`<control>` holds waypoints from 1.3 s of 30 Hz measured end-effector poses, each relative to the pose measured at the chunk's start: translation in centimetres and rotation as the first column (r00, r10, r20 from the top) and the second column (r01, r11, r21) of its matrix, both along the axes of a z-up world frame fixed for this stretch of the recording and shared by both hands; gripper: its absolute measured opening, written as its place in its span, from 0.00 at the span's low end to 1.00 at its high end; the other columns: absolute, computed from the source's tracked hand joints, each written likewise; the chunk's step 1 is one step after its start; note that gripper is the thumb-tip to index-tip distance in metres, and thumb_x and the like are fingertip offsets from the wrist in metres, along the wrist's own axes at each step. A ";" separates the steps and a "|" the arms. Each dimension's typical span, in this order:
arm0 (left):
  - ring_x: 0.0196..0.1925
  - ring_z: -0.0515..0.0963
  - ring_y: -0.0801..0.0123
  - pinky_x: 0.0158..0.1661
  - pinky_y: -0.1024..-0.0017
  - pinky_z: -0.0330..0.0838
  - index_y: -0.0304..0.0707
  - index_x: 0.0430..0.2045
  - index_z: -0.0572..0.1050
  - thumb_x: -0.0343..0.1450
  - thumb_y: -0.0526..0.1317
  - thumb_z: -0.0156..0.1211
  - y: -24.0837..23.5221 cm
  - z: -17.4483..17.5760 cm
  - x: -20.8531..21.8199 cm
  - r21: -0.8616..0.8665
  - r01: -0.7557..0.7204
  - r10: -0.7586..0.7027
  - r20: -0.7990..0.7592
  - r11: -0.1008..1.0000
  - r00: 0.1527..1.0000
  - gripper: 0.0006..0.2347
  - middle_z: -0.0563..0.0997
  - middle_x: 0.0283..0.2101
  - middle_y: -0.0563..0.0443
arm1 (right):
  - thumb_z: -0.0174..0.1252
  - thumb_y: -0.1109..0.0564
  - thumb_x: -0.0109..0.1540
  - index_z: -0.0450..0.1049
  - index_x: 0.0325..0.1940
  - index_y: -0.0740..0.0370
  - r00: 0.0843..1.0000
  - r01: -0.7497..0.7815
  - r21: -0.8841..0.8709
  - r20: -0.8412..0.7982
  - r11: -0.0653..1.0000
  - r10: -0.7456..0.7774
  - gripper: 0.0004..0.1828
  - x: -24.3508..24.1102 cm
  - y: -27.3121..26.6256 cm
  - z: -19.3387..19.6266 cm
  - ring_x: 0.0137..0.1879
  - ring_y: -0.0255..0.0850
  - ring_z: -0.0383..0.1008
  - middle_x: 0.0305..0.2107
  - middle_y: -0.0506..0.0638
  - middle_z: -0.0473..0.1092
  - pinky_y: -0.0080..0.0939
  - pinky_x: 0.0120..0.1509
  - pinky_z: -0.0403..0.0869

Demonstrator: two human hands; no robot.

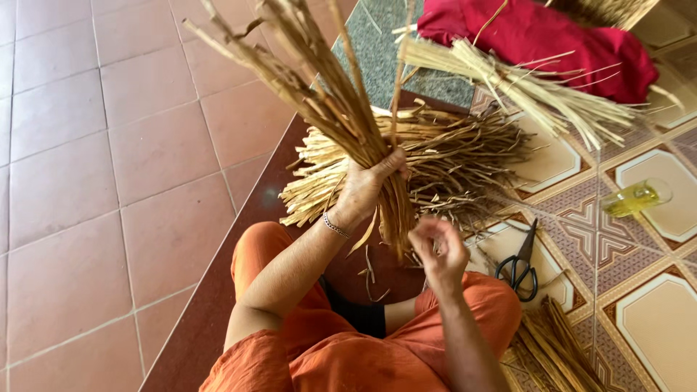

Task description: The person sits on the floor and uses scissors to cut bundles of dried plant stalks into shorter pieces. They repeatedly gather stalks, trim them, and set the cut pieces aside on the floor.

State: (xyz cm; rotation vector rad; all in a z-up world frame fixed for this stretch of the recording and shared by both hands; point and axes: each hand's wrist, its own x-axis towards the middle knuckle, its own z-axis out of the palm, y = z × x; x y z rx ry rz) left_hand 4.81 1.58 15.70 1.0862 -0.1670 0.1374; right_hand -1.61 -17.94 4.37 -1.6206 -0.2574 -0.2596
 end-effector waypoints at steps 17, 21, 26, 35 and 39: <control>0.50 0.85 0.60 0.51 0.64 0.85 0.29 0.54 0.73 0.70 0.47 0.80 -2.4 3.2 1.2 0.515 0.080 -0.325 0.406 0.854 0.854 0.26 0.81 0.47 0.43 | 0.76 0.52 0.61 0.73 0.57 0.67 0.931 -0.336 -0.070 0.127 0.939 0.342 0.27 5.9 -0.5 5.6 0.52 0.43 0.84 0.45 0.56 0.78 0.47 0.56 0.82; 0.56 0.83 0.55 0.54 0.62 0.85 0.27 0.60 0.65 0.67 0.52 0.79 -1.9 -0.1 1.8 0.627 -0.006 -0.386 0.487 0.779 0.784 0.36 0.78 0.52 0.39 | 0.77 0.50 0.59 0.72 0.61 0.68 0.906 -0.372 -0.064 0.192 0.926 0.377 0.33 5.8 0.1 3.8 0.55 0.46 0.81 0.53 0.60 0.74 0.47 0.55 0.82; 0.51 0.86 0.57 0.52 0.60 0.86 0.29 0.56 0.70 0.71 0.43 0.74 -2.5 -3.1 1.3 0.556 0.088 -0.341 0.371 0.827 0.864 0.25 0.81 0.49 0.41 | 0.77 0.52 0.58 0.62 0.70 0.67 0.894 -0.332 -0.090 0.287 0.939 0.344 0.44 5.4 0.7 2.4 0.66 0.49 0.73 0.60 0.60 0.68 0.54 0.71 0.79; 0.43 0.87 0.65 0.46 0.66 0.89 0.32 0.44 0.75 0.73 0.35 0.71 -4.7 -1.0 1.1 0.417 0.039 -0.227 0.411 0.908 0.883 0.11 0.83 0.42 0.48 | 0.74 0.64 0.65 0.63 0.71 0.61 0.920 -0.155 -0.116 0.344 0.981 0.186 0.35 6.1 1.0 3.0 0.65 0.46 0.74 0.59 0.55 0.68 0.50 0.69 0.78; 0.42 0.87 0.65 0.46 0.66 0.89 0.34 0.42 0.76 0.73 0.38 0.69 -5.3 -1.4 1.9 0.448 0.001 -0.209 0.415 0.894 0.886 0.10 0.83 0.41 0.49 | 0.75 0.60 0.60 0.62 0.68 0.66 0.941 -0.271 0.051 0.225 0.961 0.253 0.38 6.6 1.6 1.2 0.65 0.46 0.71 0.60 0.57 0.66 0.49 0.70 0.77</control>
